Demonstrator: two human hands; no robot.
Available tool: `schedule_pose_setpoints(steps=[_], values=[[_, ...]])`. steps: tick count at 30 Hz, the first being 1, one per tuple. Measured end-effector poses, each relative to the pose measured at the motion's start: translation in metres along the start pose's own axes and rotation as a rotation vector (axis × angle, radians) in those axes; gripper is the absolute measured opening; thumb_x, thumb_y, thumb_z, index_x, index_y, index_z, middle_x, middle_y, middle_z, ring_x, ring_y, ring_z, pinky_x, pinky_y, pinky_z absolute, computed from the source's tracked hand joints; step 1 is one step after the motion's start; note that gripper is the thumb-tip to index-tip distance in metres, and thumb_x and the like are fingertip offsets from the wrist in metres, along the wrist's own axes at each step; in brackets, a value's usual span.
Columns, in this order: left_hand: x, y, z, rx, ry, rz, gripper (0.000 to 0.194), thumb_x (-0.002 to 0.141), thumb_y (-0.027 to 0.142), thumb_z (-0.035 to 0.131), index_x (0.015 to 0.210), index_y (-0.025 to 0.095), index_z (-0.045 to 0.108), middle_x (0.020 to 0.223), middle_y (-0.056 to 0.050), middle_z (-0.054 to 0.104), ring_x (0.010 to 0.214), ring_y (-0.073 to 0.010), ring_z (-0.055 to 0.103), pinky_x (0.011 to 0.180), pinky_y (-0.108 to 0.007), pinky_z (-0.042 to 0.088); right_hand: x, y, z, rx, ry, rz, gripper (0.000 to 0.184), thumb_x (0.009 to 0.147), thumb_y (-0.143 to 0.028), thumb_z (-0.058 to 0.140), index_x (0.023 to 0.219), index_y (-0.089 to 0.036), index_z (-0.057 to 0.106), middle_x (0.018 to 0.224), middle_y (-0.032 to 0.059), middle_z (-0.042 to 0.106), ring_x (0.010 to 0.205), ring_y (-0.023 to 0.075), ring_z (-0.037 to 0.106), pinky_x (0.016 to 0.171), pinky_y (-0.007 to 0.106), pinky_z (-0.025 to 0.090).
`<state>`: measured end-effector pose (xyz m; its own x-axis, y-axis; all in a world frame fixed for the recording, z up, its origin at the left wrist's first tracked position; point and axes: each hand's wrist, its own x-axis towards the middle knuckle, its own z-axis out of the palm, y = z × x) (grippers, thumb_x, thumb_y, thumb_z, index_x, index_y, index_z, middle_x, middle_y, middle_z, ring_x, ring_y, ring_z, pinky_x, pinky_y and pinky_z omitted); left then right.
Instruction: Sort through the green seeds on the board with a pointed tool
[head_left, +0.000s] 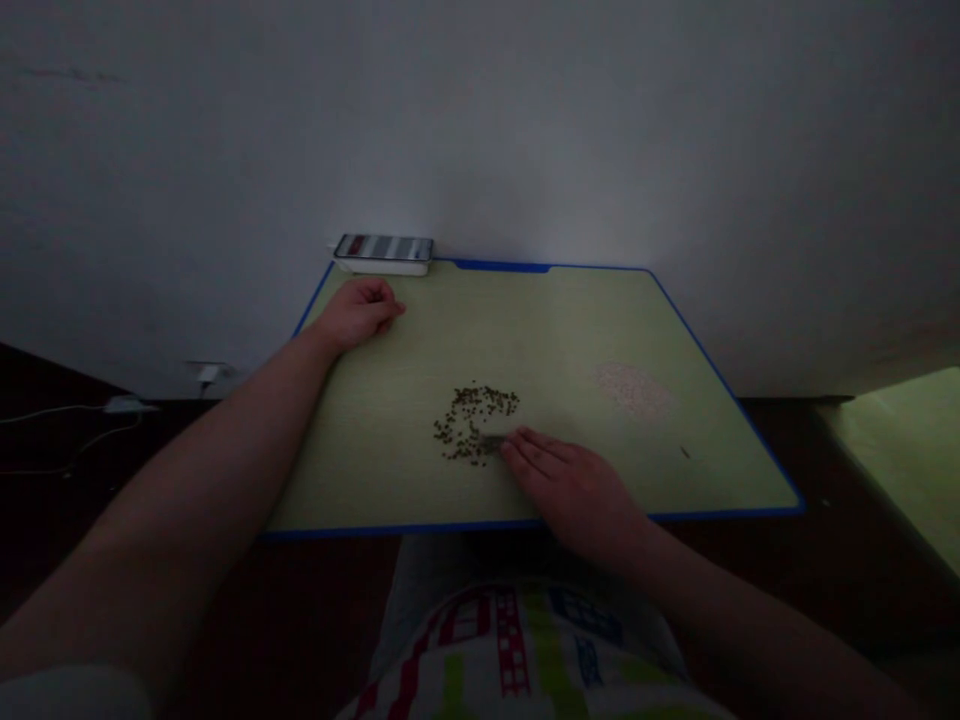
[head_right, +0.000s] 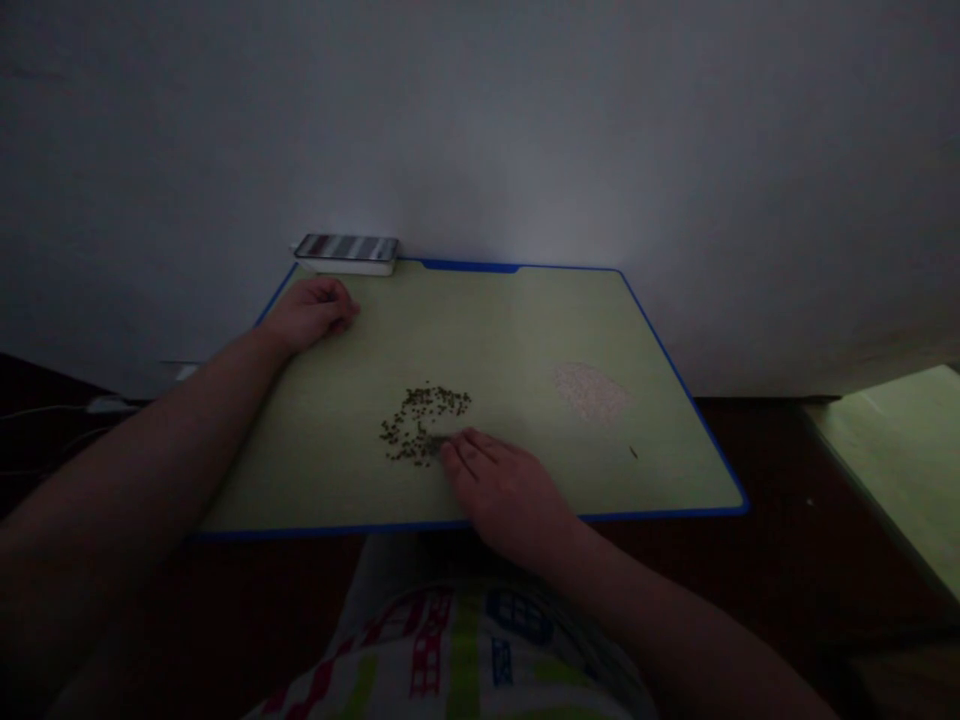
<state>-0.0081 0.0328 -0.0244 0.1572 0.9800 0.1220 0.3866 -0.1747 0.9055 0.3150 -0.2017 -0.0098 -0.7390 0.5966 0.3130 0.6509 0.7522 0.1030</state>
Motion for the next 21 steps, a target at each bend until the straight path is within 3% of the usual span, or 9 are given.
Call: schedule_pose_setpoints(steps=[7,14,21], values=[[-0.003,0.007,0.002,0.017,0.010,-0.029,0.023,0.067,0.027,0.070,0.057,0.021,0.050,0.042,0.004,0.050,0.039,-0.0079,0.038,0.043,-0.023,0.027,-0.028,-0.014,-0.014,0.060,0.102,-0.023,0.038,0.090,-0.002,0.048,0.119,-0.005,0.073,0.119,0.0159,0.078,0.112,0.0255,0.075,0.093,0.037,0.065],[-0.003,0.005,0.002,0.008,0.015,-0.032,0.022,0.069,0.025,0.070,0.060,0.021,0.051,0.044,0.004,0.051,0.039,-0.0078,0.039,0.043,-0.024,0.026,-0.044,-0.026,-0.026,0.108,0.123,-0.019,0.039,0.095,-0.001,0.041,0.116,-0.006,0.073,0.118,0.0133,0.079,0.111,0.0234,0.076,0.092,0.035,0.065],[-0.002,0.002,0.001,0.018,0.013,-0.033,0.023,0.071,0.024,0.071,0.060,0.021,0.051,0.045,0.004,0.051,0.041,-0.0079,0.039,0.045,-0.025,0.027,-0.053,-0.014,-0.027,0.050,0.142,0.032,0.040,0.094,-0.001,0.041,0.116,-0.008,0.073,0.114,0.0123,0.080,0.108,0.0210,0.076,0.092,0.032,0.064]])
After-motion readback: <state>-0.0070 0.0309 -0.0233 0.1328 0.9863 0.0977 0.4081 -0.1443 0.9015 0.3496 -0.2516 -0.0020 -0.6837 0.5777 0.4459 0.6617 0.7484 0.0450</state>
